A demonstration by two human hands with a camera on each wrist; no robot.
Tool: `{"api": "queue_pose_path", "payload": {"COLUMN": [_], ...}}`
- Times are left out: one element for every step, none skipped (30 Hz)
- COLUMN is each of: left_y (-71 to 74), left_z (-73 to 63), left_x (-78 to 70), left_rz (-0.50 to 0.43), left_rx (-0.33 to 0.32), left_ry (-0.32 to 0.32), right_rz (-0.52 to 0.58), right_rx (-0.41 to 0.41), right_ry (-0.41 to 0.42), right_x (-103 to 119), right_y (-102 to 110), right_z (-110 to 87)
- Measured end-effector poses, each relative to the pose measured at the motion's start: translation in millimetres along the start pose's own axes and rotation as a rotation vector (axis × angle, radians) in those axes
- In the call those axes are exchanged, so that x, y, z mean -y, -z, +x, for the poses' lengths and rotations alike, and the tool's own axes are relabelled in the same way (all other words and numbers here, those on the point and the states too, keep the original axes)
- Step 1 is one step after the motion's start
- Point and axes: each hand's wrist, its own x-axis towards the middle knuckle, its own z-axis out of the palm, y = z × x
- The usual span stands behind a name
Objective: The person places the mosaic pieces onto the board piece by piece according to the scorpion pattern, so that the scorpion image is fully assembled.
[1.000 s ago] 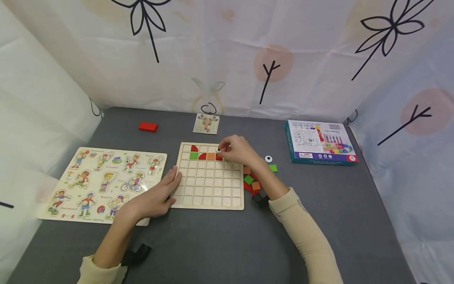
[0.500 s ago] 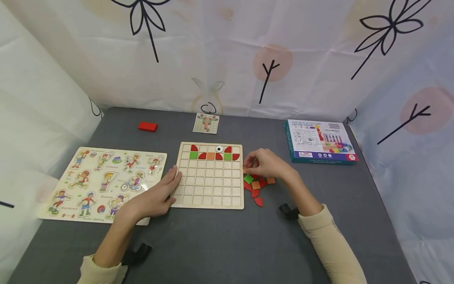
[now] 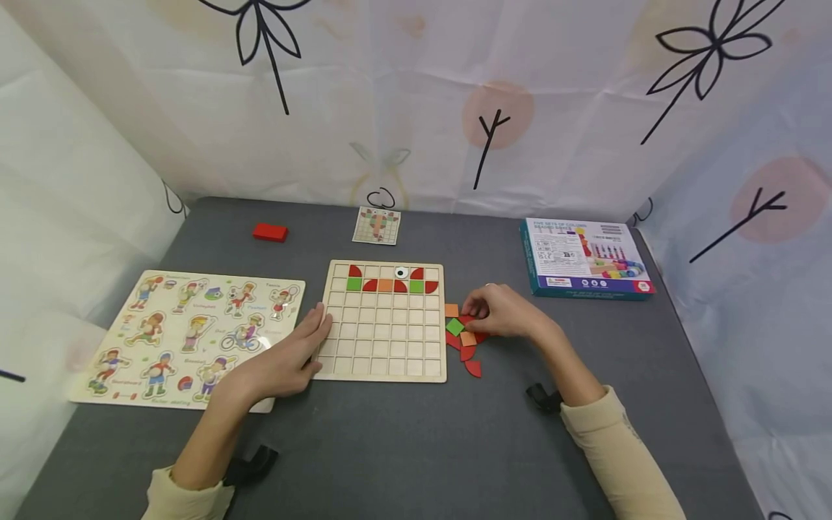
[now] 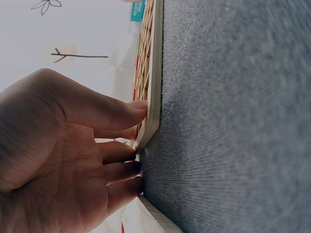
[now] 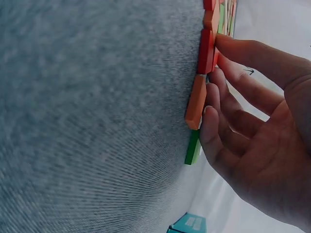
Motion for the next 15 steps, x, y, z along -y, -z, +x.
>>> {"api": "queue_pose_path", "payload": {"left_y": [0.1,0.2,0.4,0.6,0.8,0.8,0.7,0.6,0.5,0.3,0.2,0.3,0.4,0.7,0.9], "left_z": [0.0,-0.1,-0.2,-0.3,-0.5,-0.5,-0.5,-0.4,-0.4,-0.3,-0.3,-0.4,-0.5,-0.7,-0.8], "left_x": [0.0,-0.1,-0.3,-0.6,-0.8,-0.8,-0.8,-0.7,-0.4,-0.1,0.1,0.1,-0.1,-0.2,-0.2], "left_rz": [0.000,0.000,0.000,-0.001,0.000,0.000,0.001,0.000,0.000,0.000,0.000,0.000,-0.001,-0.002,-0.003], "left_rx": [0.002,0.003,0.003,0.003,0.003,0.003,0.002,0.002,0.001,0.000,0.001,0.001,0.000,0.000,0.000], "left_ry": [0.001,0.003,0.003,0.003,0.003,0.002,0.002,0.003,0.003,0.004,0.004,0.004,0.003,0.003,0.003], "right_rz": [-0.005,-0.009,-0.013,-0.017,-0.020,-0.024,-0.026,-0.028,-0.029,-0.030,-0.032,-0.036,-0.040,-0.044,-0.048], "right_rx": [-0.005,-0.009,-0.013,-0.016,-0.018,-0.020,-0.020,-0.020,-0.020,-0.019,-0.019,-0.021,-0.022,-0.024,-0.029], "right_ry": [0.001,0.000,-0.001,-0.003,-0.005,-0.007,-0.009,-0.010,-0.009,-0.009,-0.008,-0.006,-0.005,-0.004,-0.007], "right_x": [-0.3,-0.5,-0.7,-1.0,-1.1,-1.2,-1.4,-1.5,-1.7,-2.0,-2.3,-2.6,-3.0,-3.4,-3.6], "right_y": [-0.4,-0.7,-0.9,-1.0,-1.1,-1.2,-1.2,-1.3,-1.4,-1.5,-1.6,-1.8,-2.1,-2.3,-2.5], "right_z": [0.2,0.3,0.4,0.5,0.6,0.7,0.8,1.0,1.2,1.4,1.6,1.8,2.1,2.3,2.5]}}
